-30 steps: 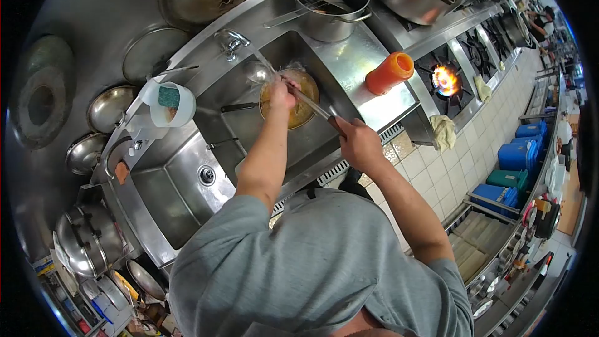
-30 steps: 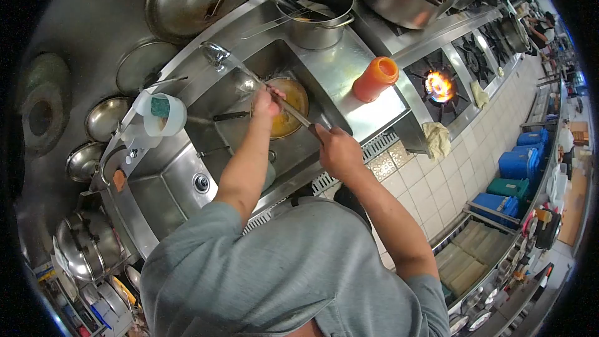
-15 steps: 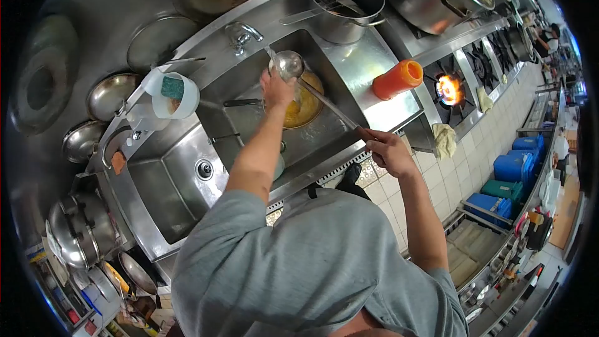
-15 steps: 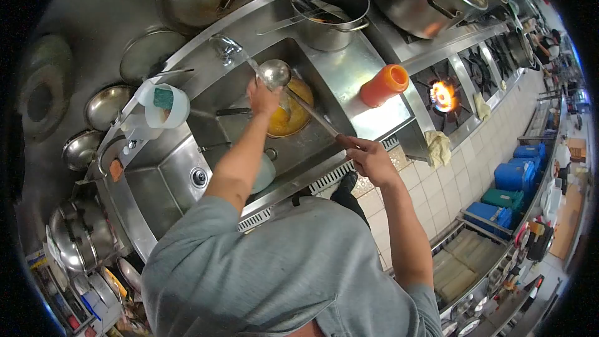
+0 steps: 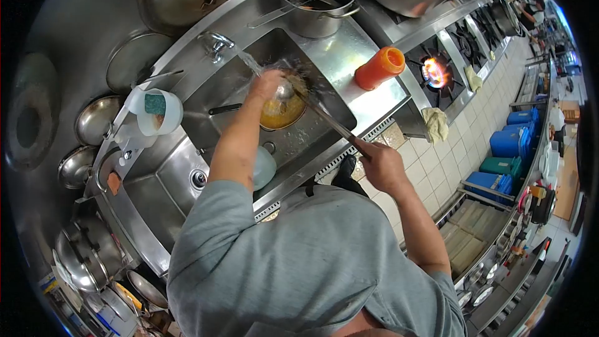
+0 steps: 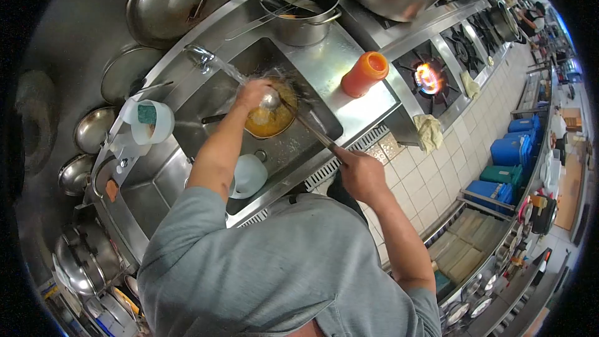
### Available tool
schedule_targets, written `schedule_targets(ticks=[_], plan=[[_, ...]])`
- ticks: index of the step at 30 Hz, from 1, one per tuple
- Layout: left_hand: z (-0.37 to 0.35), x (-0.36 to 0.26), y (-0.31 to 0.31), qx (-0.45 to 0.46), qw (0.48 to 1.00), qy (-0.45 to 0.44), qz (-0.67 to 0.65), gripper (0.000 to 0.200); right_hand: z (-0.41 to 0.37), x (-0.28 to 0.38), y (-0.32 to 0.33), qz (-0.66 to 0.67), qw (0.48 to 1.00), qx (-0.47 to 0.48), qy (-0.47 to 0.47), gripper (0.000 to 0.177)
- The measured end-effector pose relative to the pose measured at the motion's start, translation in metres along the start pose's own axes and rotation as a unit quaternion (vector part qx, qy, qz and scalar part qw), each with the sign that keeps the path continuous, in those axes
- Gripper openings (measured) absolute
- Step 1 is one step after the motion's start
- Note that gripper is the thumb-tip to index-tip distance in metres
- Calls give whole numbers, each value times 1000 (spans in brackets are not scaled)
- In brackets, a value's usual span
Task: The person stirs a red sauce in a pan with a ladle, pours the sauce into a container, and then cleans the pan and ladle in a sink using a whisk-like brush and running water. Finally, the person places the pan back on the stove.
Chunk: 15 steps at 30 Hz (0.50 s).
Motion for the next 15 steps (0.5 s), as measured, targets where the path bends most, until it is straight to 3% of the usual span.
schedule_targets(ticks=[1,2,4,6,8,9,10,12,15], plan=[[-23,-30,23,-81,994,22,-64,33,6,10,-4,-22,1000,-7,4,41],[-30,-39,12,-79,995,20,-63,33,15,19,-5,-45,999,-15,10,39],[-36,-75,-8,-118,963,-165,178,23,39,40,1,-66,996,-36,38,35],[-28,-61,-26,-94,971,-171,136,14,56,62,-2,-86,992,-55,68,31],[-32,-41,-4,-175,982,-64,-22,16,61,104,4,-68,959,-149,233,25],[-28,-39,-4,-175,982,-65,-22,16,69,112,3,-68,958,-150,233,25],[-26,-31,-2,-189,965,-73,-168,15,76,125,-1,-56,956,-136,255,19],[-28,-7,5,-210,868,-82,-442,15,97,139,-12,-38,951,-120,282,13],[-58,-61,68,-218,906,-90,-352,19,146,139,-18,-26,961,-111,251,19]])
Point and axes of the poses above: each hand's wrist, its own z-axis towards the middle knuckle, its own y-axis out of the back of the hand, x = y × z, the point moved 9 cm from there along z, towards the middle knuckle, and after that the axes turned 2 degrees about y, right-handed, at the moved point
